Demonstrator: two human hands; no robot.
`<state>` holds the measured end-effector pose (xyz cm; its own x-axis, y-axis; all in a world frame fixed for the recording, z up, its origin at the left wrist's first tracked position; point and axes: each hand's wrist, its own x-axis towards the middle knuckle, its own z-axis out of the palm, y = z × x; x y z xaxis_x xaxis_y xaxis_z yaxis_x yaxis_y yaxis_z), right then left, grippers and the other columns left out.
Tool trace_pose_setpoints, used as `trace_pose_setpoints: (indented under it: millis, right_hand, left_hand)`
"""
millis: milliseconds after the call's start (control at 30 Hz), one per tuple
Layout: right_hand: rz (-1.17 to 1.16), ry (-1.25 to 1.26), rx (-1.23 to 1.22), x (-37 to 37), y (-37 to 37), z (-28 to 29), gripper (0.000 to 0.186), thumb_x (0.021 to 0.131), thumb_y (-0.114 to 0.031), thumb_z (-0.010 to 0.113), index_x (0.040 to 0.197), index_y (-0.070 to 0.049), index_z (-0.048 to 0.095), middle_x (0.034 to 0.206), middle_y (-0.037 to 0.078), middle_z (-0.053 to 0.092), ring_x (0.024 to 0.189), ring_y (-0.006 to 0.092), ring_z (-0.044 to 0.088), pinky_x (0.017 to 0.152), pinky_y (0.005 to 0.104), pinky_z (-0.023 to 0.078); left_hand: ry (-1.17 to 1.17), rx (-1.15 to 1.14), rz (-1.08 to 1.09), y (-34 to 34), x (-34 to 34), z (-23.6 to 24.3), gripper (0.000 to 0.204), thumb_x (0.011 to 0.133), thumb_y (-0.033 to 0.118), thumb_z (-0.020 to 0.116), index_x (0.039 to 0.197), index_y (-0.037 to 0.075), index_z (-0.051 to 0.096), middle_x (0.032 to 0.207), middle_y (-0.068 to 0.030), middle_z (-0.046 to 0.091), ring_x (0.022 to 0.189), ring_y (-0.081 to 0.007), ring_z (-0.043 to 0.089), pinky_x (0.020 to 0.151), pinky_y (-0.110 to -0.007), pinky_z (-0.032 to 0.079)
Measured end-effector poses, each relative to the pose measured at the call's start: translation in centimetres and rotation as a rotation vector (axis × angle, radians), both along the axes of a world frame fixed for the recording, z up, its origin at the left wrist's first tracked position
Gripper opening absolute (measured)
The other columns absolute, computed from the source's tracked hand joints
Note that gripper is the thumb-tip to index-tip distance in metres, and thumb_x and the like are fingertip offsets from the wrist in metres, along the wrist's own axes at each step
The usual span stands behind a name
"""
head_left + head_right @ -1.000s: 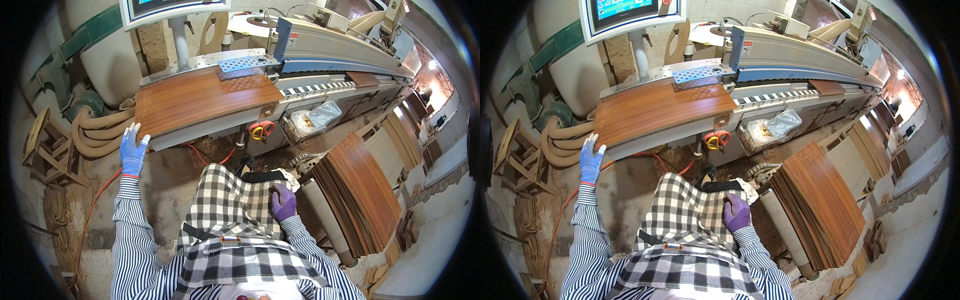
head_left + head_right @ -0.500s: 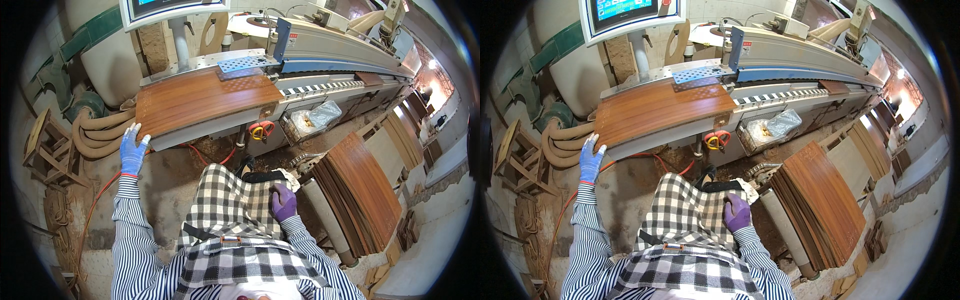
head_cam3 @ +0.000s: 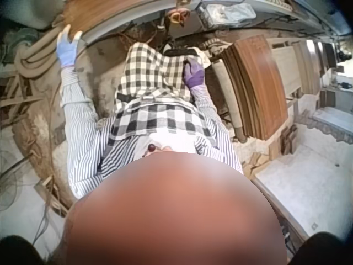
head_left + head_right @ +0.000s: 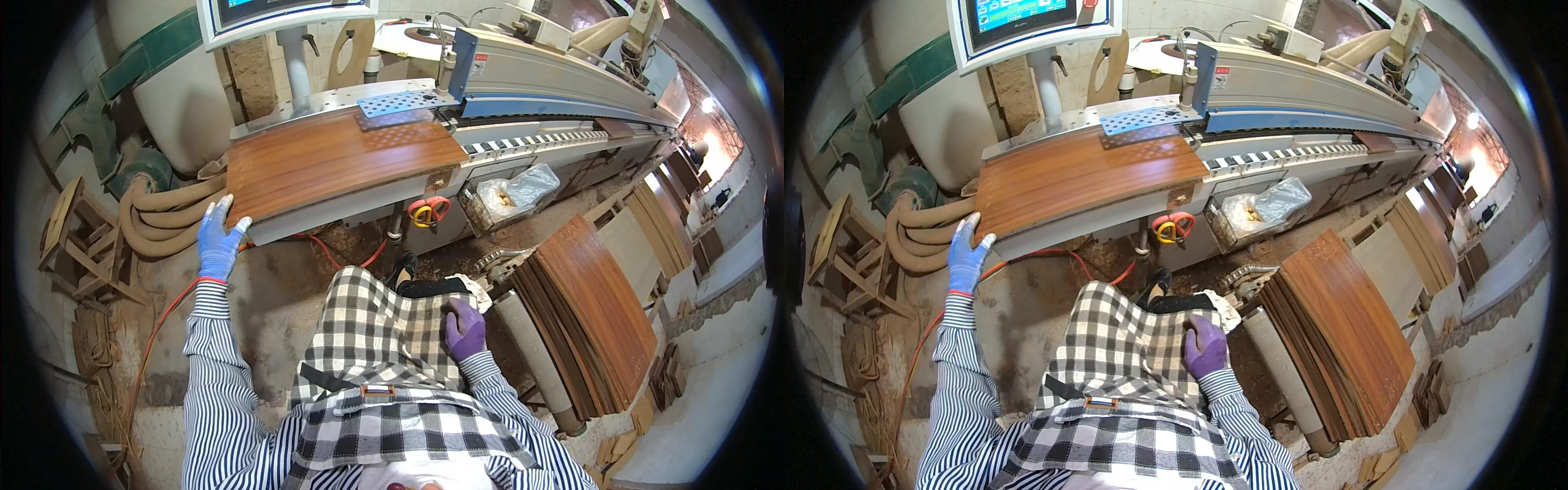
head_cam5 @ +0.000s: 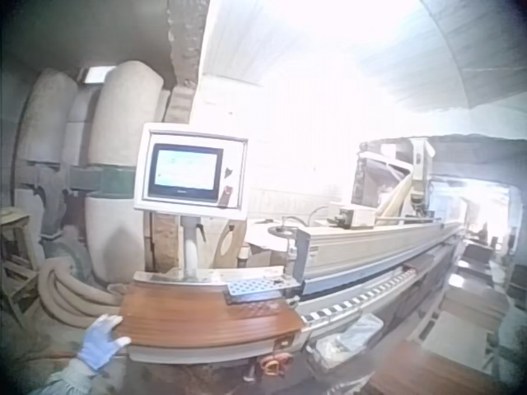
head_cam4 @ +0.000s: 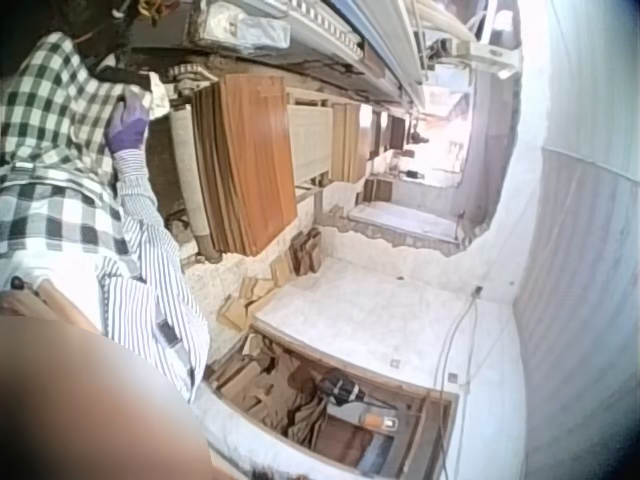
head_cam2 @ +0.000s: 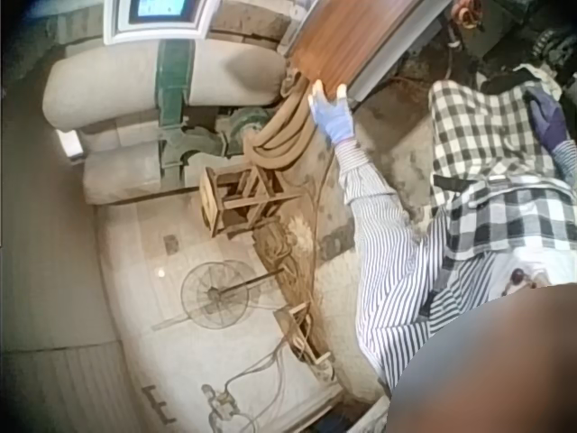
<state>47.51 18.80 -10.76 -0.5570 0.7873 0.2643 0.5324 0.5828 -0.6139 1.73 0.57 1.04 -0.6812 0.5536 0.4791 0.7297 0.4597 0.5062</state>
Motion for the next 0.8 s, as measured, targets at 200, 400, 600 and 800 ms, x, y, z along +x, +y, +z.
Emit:
trace_pose_setpoints:
  millis: [200, 400, 600, 800]
  right_hand:
    - [-0.055, 0.189, -0.016, 0.6, 0.1, -0.1, 0.027, 0.087, -0.013, 0.057, 0.109, 0.001, 0.064, 0.106, 0.023, 0.067, 0.101, 0.0373, 0.063, 0.092, 0.0419, 0.049]
    - [-0.216, 0.227, 0.208, 4.5, 2.1, 5.6, 0.027, 0.086, -0.008, 0.056, 0.110, 0.002, 0.064, 0.107, 0.020, 0.066, 0.100, 0.0348, 0.062, 0.092, 0.0424, 0.048]
    - [-0.604, -0.289, 0.731, 14.5, 6.0, 10.3, 0.049, 0.083, -0.020, 0.066, 0.127, -0.002, 0.054, 0.128, 0.021, 0.056, 0.120, 0.0361, 0.051, 0.104, 0.0493, 0.036]
    - [-0.850, -0.584, 0.456, 19.2, 5.4, 9.6, 0.063, 0.083, -0.034, 0.067, 0.134, -0.002, 0.047, 0.134, 0.021, 0.051, 0.126, 0.0348, 0.047, 0.108, 0.0524, 0.031]
  left_hand:
    - [0.031, -0.072, 0.062, 2.6, 1.0, 0.2, 0.069, 0.077, 0.048, 0.075, 0.134, 0.016, 0.055, 0.144, -0.0243, 0.041, 0.135, -0.0392, 0.033, 0.113, -0.047, 0.025]
    - [0.219, -0.115, 0.022, 6.7, 3.7, 0.9, 0.073, 0.075, 0.054, 0.074, 0.131, 0.010, 0.056, 0.128, -0.0184, 0.058, 0.131, -0.0319, 0.042, 0.114, -0.046, 0.020]
    - [0.242, -0.181, -0.004, 11.1, 5.9, 1.1, 0.078, 0.078, 0.061, 0.068, 0.135, 0.010, 0.051, 0.115, -0.0176, 0.062, 0.119, -0.0300, 0.051, 0.112, -0.047, 0.023]
    - [0.379, -0.166, -0.073, 11.9, 5.3, -0.3, 0.070, 0.082, 0.057, 0.064, 0.133, 0.010, 0.054, 0.081, -0.0073, 0.065, 0.085, -0.0229, 0.061, 0.102, -0.043, 0.035]
